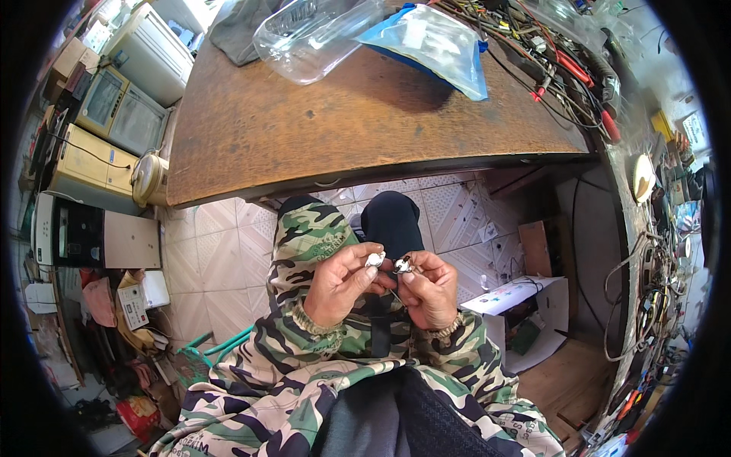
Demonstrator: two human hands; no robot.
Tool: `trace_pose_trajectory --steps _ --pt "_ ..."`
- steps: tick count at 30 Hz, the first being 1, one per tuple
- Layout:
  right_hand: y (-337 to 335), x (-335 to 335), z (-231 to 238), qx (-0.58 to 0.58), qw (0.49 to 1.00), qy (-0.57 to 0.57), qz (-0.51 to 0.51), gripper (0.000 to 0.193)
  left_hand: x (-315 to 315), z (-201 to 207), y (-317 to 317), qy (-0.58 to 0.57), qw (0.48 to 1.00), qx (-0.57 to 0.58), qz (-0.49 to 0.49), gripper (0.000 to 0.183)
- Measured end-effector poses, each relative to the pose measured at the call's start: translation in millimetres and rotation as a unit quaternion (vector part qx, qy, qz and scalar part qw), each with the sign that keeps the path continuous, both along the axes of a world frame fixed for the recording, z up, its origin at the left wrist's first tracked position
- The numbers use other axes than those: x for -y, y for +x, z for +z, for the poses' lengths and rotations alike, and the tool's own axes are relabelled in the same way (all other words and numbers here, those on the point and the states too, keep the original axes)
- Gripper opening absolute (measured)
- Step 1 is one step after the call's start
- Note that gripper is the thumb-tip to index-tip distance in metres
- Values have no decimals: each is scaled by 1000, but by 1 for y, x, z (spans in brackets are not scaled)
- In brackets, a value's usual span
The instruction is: The person uses a small tool to scrape or clean the inside of a plastic bottle, then retrieves a small metallic component and manipulates it with both hands, appearing to assemble or adjust its parts. The work is performed at a cluttered electronics workbench.
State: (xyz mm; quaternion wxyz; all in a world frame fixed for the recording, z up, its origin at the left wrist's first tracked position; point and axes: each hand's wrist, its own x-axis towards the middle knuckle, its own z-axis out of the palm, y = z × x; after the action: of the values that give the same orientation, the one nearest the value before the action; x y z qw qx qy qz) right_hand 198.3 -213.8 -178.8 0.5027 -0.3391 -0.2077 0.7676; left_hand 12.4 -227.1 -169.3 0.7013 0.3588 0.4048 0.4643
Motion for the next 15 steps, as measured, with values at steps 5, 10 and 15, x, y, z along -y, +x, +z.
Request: trace_pose_trajectory --steps 5,10,15 --pt "-1 2 1 -6 1000 7 2 16 2 -5 5 50 996 -51 56 33" --pt "-1 2 -3 -19 999 22 -26 15 3 -4 6 65 991 -105 45 29" --pt "2 -2 -2 -11 998 10 -53 15 3 8 10 45 994 -100 15 28"
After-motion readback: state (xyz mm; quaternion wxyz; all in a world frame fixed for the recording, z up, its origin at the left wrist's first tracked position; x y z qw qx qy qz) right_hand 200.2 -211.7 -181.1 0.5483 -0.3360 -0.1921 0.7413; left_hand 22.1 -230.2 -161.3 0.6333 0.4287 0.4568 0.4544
